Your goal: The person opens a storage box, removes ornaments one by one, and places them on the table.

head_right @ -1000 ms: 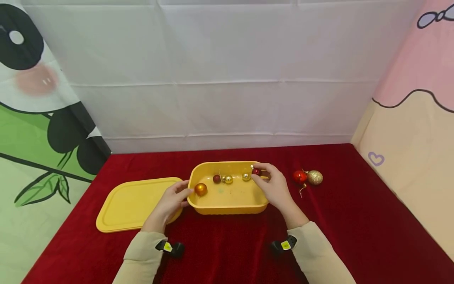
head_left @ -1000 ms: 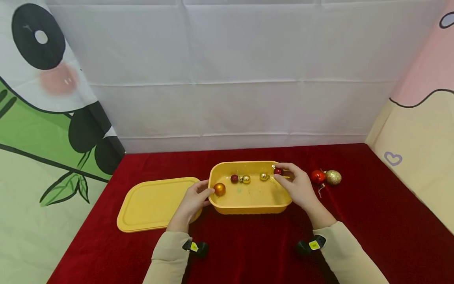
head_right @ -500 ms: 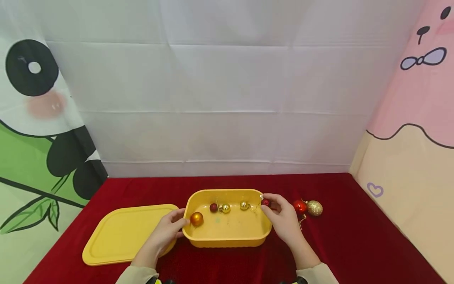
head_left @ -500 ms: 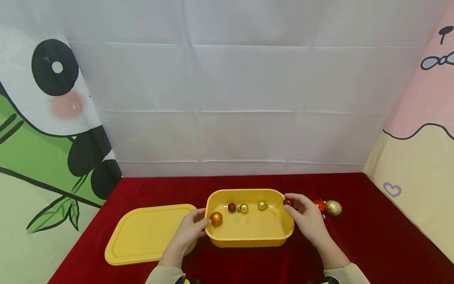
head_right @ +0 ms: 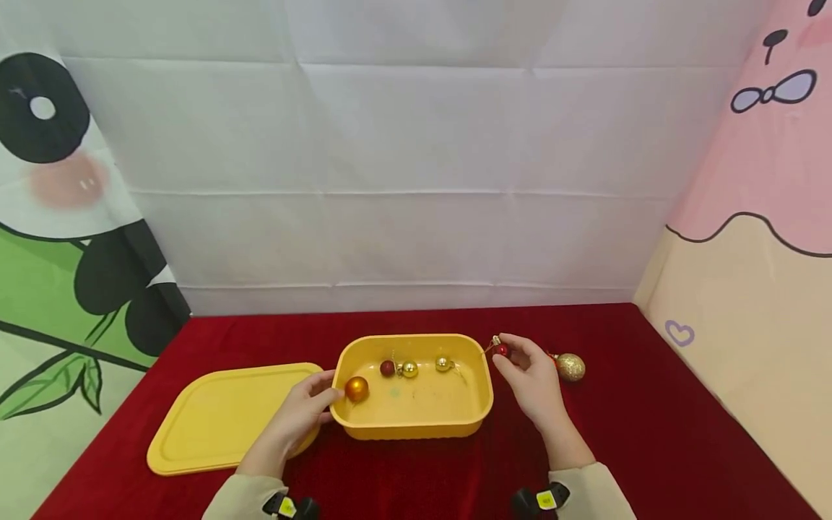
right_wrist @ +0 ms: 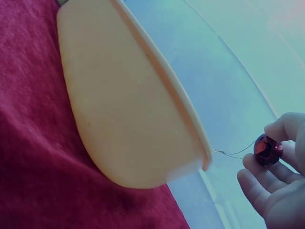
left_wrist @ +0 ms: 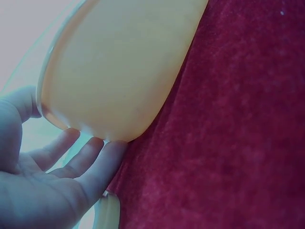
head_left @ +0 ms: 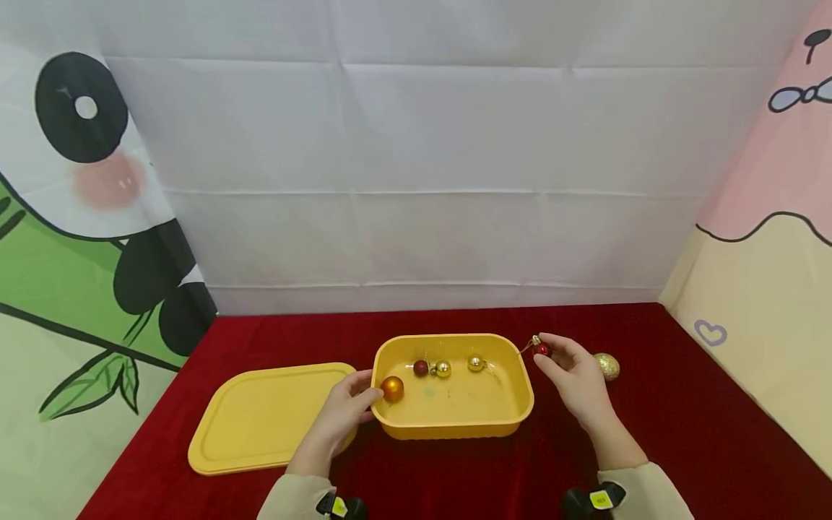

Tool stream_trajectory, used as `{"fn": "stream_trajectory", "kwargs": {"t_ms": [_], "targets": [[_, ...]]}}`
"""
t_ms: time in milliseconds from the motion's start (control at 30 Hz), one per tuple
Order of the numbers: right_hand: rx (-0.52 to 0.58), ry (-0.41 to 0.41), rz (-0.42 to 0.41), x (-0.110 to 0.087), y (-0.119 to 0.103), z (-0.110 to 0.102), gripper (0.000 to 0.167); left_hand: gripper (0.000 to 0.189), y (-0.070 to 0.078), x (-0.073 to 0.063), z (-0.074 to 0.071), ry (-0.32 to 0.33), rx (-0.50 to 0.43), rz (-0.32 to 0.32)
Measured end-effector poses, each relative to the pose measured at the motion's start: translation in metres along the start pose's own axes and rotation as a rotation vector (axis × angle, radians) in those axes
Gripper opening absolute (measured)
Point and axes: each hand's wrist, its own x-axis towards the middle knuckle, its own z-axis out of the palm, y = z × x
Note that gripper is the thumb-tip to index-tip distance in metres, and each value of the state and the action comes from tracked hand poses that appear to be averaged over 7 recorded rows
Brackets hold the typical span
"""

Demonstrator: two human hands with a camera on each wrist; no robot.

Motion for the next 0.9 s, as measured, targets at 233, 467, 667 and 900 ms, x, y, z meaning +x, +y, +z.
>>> {"fn": "stream_trajectory", "kwargs": {"t_ms": [233,467,667,900], "targets": [[-0.009,0.062,0.046,0.008,0.0,-0.012,0.04,0.047,0.003,0.005,-0.002,0.013,-0.015,-0.008],[0.003,0.103,0.079,0.008,0.0,-0.026,0.042,0.049,0.003,0.002,-0.002,-0.002,0.013,-0.027],[0.073,0.118,0.086,0.008,0.002,-0.043,0.041,0.051,0.002,0.002,-0.001,-0.032,0.003,-0.036],[0.248,0.134,0.093,0.008,0.012,-0.059,0.025,0.049,0.002,0.005,-0.003,-0.043,-0.005,-0.035]]}}
